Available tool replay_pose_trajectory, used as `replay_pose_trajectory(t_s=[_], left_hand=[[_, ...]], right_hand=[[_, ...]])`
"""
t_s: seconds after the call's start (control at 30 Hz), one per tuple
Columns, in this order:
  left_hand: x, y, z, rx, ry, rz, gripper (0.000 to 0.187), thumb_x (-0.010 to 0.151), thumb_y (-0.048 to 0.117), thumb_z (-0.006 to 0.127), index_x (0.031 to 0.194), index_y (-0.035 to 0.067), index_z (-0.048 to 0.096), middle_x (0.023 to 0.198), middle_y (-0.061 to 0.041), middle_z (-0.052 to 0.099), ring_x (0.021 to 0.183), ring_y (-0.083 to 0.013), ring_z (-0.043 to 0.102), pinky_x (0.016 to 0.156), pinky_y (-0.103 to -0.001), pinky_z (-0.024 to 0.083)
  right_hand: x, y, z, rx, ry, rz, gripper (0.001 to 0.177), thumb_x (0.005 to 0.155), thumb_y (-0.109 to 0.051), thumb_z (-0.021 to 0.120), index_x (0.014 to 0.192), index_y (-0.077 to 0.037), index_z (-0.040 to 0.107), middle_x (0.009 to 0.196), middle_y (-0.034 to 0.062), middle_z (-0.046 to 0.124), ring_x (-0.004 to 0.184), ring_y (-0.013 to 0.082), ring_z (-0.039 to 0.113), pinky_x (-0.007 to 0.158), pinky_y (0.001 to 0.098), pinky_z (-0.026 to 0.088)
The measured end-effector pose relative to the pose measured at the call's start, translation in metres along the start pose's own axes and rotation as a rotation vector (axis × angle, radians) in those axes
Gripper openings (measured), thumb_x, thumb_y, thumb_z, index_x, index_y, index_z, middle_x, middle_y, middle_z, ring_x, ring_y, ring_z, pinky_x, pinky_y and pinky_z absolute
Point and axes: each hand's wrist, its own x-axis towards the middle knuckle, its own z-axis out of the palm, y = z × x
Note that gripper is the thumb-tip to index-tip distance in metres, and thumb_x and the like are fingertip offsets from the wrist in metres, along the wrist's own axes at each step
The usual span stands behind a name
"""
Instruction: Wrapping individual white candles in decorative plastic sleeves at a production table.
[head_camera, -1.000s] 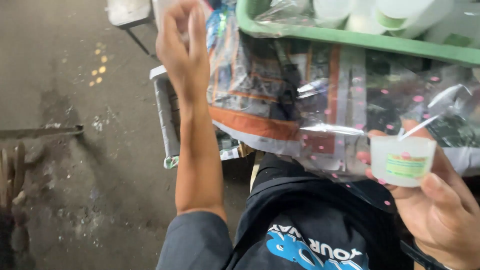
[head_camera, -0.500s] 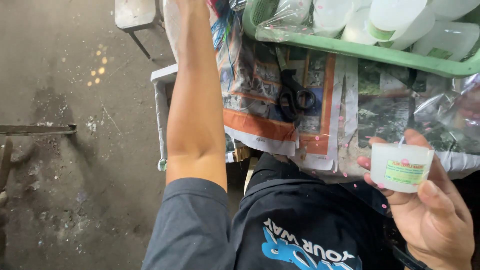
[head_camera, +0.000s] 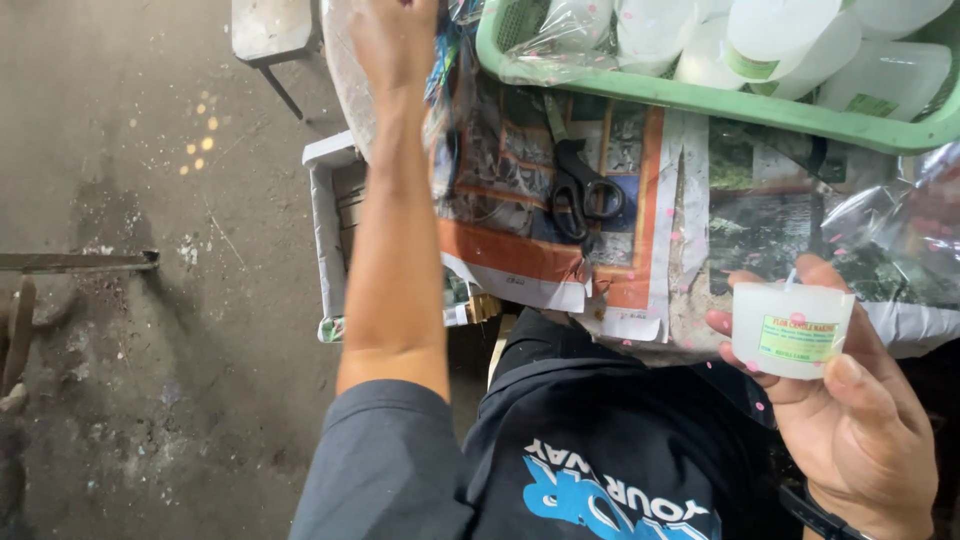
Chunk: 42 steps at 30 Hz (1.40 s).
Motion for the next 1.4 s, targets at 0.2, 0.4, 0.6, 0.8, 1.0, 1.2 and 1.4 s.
replay_pose_trajectory(t_s=[0.2, 0.4, 0.6, 0.8, 1.0, 1.2, 1.4], left_hand=[[0.000, -0.041, -0.035, 0.259, -0.100, 0.442, 0.015, 0.078, 0.020, 0.054, 0.079, 0.009, 0.064, 0.086, -0.007, 0.064, 0.078, -0.0243, 0.058, 0.067, -0.035, 0.040], [-0.109, 0.151, -0.090, -0.413, -0.681, 0.574, 0.015, 0.092, 0.003, 0.036, 0.082, 0.002, 0.047, 0.114, -0.019, 0.049, 0.109, -0.0287, 0.050, 0.092, -0.038, 0.045], [-0.148, 0.196, -0.084, -0.599, -1.230, 0.819, 0.029, 0.091, 0.026, 0.033, 0.082, 0.007, 0.053, 0.122, -0.013, 0.042, 0.126, -0.0337, 0.035, 0.107, -0.052, 0.034], [-0.157, 0.204, -0.064, -0.567, -1.241, 0.918, 0.020, 0.089, 0.020, 0.043, 0.080, 0.005, 0.051, 0.119, -0.015, 0.044, 0.124, -0.0351, 0.033, 0.108, -0.053, 0.027], [-0.163, 0.193, -0.053, -0.506, -1.250, 0.973, 0.010, 0.086, 0.013, 0.053, 0.082, 0.007, 0.046, 0.119, -0.015, 0.044, 0.124, -0.0357, 0.032, 0.105, -0.051, 0.030], [-0.164, 0.188, -0.058, -0.291, -1.310, 0.864, 0.054, 0.079, 0.017, 0.062, 0.125, 0.015, 0.032, 0.132, -0.015, 0.036, 0.125, -0.0331, 0.040, 0.103, -0.045, 0.036], [-0.165, 0.191, -0.059, -0.344, -1.201, 0.976, 0.032, 0.075, 0.010, 0.073, 0.096, 0.015, 0.049, 0.131, -0.010, 0.031, 0.130, -0.0307, 0.031, 0.112, -0.050, 0.027]], right_hand=[[0.002, -0.001, 0.005, 0.057, 0.101, 0.023, 0.065, 0.070, -0.009, 0.032, 0.135, -0.005, 0.025, 0.122, 0.0308, 0.041, 0.102, 0.0520, 0.047, 0.083, 0.0465, 0.038], [0.006, -0.003, -0.001, 0.014, -0.256, -0.064, 0.059, 0.084, -0.016, 0.050, 0.136, -0.004, 0.024, 0.108, 0.0057, 0.055, 0.076, 0.0115, 0.056, 0.054, 0.0188, 0.049], [0.004, -0.013, 0.011, -0.377, -0.187, -0.098, 0.060, 0.076, -0.023, 0.046, 0.128, -0.001, 0.028, 0.139, 0.0092, 0.027, 0.131, 0.0158, 0.020, 0.106, 0.0326, 0.014], [-0.001, -0.012, 0.013, -0.166, -0.264, -0.066, 0.039, 0.080, -0.025, 0.053, 0.108, 0.002, 0.048, 0.098, 0.0052, 0.051, 0.098, 0.0116, 0.046, 0.083, 0.0266, 0.039], [-0.003, -0.022, 0.017, -0.374, -0.217, -0.047, 0.046, 0.077, -0.029, 0.049, 0.113, 0.001, 0.048, 0.110, 0.0047, 0.053, 0.109, 0.0111, 0.044, 0.091, 0.0267, 0.037], [-0.004, -0.014, 0.009, -0.567, -0.150, -0.053, 0.062, 0.071, -0.025, 0.052, 0.126, 0.000, 0.036, 0.130, 0.0060, 0.044, 0.120, 0.0124, 0.038, 0.096, 0.0280, 0.031], [-0.002, -0.009, 0.005, -0.322, -0.198, -0.039, 0.063, 0.071, -0.025, 0.053, 0.125, 0.003, 0.035, 0.133, 0.0123, 0.038, 0.125, 0.0178, 0.034, 0.099, 0.0327, 0.031]])
